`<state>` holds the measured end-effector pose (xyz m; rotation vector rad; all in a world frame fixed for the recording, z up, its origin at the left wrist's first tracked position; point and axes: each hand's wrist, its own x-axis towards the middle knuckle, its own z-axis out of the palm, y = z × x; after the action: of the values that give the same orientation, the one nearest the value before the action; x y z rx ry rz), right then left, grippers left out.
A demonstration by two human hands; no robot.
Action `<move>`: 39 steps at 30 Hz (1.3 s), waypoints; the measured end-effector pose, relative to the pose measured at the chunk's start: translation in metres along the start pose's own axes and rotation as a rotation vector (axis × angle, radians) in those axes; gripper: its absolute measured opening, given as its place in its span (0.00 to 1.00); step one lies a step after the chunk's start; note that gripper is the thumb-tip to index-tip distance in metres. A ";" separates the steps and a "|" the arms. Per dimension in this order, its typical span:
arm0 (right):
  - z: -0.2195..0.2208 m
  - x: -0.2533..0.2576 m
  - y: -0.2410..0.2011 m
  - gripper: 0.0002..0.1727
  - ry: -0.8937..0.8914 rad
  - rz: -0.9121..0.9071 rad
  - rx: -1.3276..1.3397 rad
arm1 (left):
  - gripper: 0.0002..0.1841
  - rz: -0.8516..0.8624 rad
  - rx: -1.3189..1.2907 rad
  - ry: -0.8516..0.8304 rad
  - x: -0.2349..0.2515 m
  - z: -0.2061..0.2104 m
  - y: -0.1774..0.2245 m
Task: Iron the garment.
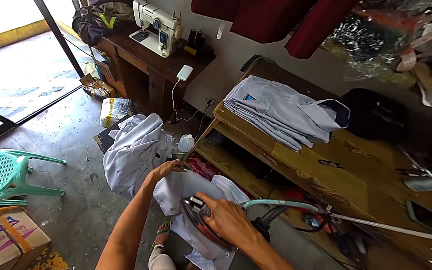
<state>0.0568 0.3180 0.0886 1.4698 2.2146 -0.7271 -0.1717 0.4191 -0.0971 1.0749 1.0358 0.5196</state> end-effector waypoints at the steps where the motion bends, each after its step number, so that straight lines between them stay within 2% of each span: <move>1: -0.004 0.011 0.002 0.30 0.039 0.018 0.002 | 0.34 0.002 0.009 -0.001 0.001 0.000 0.001; 4: -0.012 0.045 0.005 0.31 0.076 0.040 0.012 | 0.34 -0.027 0.068 0.009 0.001 0.003 0.003; 6: -0.011 0.050 0.004 0.32 0.047 -0.007 0.001 | 0.33 -0.036 0.087 0.018 0.001 0.004 0.005; 10: 0.023 0.008 -0.006 0.31 -0.047 -0.160 -0.038 | 0.24 0.094 0.237 0.078 0.011 0.006 -0.006; 13: 0.053 -0.030 0.010 0.30 -0.074 -0.250 0.014 | 0.20 0.133 0.395 0.149 0.013 0.011 -0.016; 17: 0.064 -0.074 0.052 0.31 -0.138 -0.082 0.226 | 0.18 0.155 0.483 0.299 0.004 0.015 -0.012; 19: 0.063 -0.097 0.074 0.32 -0.092 0.016 0.348 | 0.19 0.186 0.533 0.384 -0.002 0.008 -0.002; 22: 0.057 -0.115 0.096 0.40 0.031 0.145 0.469 | 0.19 0.188 0.646 0.517 -0.012 -0.001 -0.001; 24: 0.052 -0.111 0.103 0.43 0.112 0.180 0.465 | 0.16 0.193 0.741 0.580 -0.014 0.013 0.005; 26: 0.043 -0.095 0.105 0.41 0.179 0.193 0.435 | 0.17 0.251 0.811 0.535 -0.006 0.041 0.016; 28: 0.032 -0.068 0.105 0.40 0.184 0.195 0.437 | 0.21 0.267 0.853 0.395 0.006 0.068 0.028; 31: 0.022 -0.021 0.110 0.37 0.202 0.186 0.451 | 0.28 0.169 0.891 0.256 0.015 0.083 0.038; 35: 0.020 0.001 0.124 0.39 0.248 0.200 0.461 | 0.32 0.012 0.974 0.281 -0.006 0.063 0.017; 37: 0.019 -0.002 0.129 0.39 0.204 0.136 0.424 | 0.32 -0.056 0.952 0.304 -0.015 0.043 -0.001; 39: 0.017 -0.006 0.126 0.39 0.140 0.022 0.352 | 0.32 -0.032 0.827 0.293 -0.014 0.033 -0.017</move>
<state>0.1762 0.3437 0.0525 1.7547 2.2515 -1.0807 -0.1513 0.3855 -0.1028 1.7327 1.5885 0.2110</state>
